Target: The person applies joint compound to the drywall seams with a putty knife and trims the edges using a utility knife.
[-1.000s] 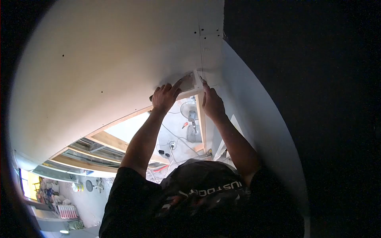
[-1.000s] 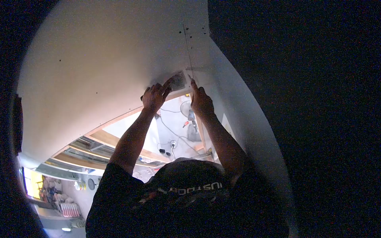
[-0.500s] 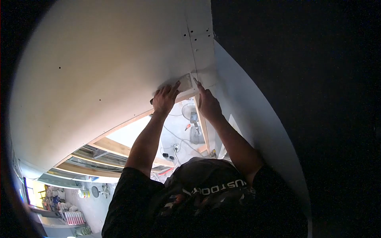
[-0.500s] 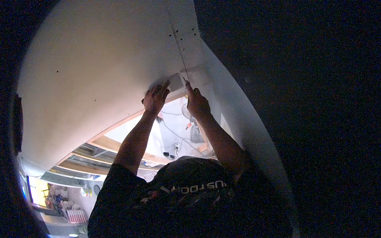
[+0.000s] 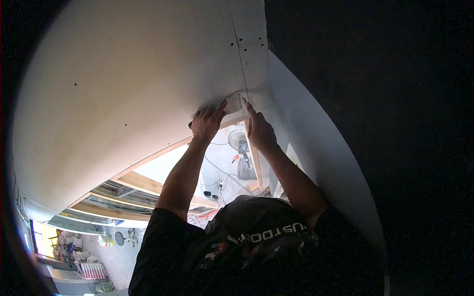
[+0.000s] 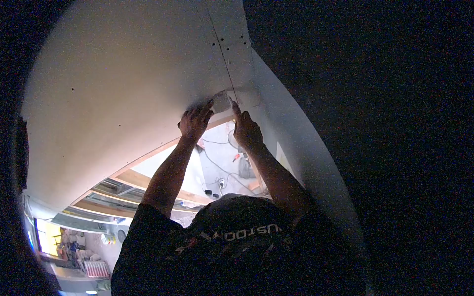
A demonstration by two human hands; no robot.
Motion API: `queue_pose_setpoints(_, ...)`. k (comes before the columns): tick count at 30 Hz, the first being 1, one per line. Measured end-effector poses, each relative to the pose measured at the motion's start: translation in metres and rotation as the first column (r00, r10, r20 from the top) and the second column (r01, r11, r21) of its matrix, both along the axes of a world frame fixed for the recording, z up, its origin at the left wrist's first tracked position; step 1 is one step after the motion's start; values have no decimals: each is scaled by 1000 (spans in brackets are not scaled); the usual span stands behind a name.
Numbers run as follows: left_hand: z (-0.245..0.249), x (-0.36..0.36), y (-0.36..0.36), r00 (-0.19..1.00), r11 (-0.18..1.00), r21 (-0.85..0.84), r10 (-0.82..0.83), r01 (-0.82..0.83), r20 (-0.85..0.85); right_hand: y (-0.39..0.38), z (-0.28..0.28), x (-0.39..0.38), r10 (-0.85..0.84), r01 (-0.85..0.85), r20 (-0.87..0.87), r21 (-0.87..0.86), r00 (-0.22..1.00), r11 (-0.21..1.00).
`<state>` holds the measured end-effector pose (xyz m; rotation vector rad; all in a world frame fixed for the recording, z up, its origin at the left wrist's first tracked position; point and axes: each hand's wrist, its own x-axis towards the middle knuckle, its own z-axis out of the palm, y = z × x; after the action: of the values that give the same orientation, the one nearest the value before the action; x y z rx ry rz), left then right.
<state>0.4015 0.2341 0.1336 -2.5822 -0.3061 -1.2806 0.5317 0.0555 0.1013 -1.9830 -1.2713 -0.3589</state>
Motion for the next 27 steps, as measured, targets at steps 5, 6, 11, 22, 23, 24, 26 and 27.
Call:
queue_pose_setpoints(5,1,1,1,998,998,-36,40,-42,-57,1,-3,1,8,-8,-1,40,1000,999)
queue_pose_setpoints(6,2,2,0,997,998,-38,39,-41,-61,2,-4,2,7,-7,-5,37,1000,999)
queue_pose_setpoints(11,-1,2,-1,997,997,-41,67,-69,-45,4,-7,2,4,-8,73,58,997,998)
queue_pose_setpoints(22,1,3,0,998,998,-23,55,-56,-30,5,-6,0,-7,5,48,28,999,1000)
queue_pose_setpoints(23,0,2,0,998,998,-26,58,-59,-22,5,-6,-1,-6,5,42,22,999,1000)
queue_pose_setpoints(24,0,2,0,998,998,-28,60,-61,-24,5,-7,-1,-4,3,41,20,999,1000)
queue_pose_setpoints(26,-1,2,0,997,996,-47,71,-72,-29,7,-9,-1,-10,9,19,37,1000,999)
queue_pose_setpoints(27,-1,2,0,997,996,-50,76,-77,-32,8,-11,-1,-6,5,17,34,1000,999)
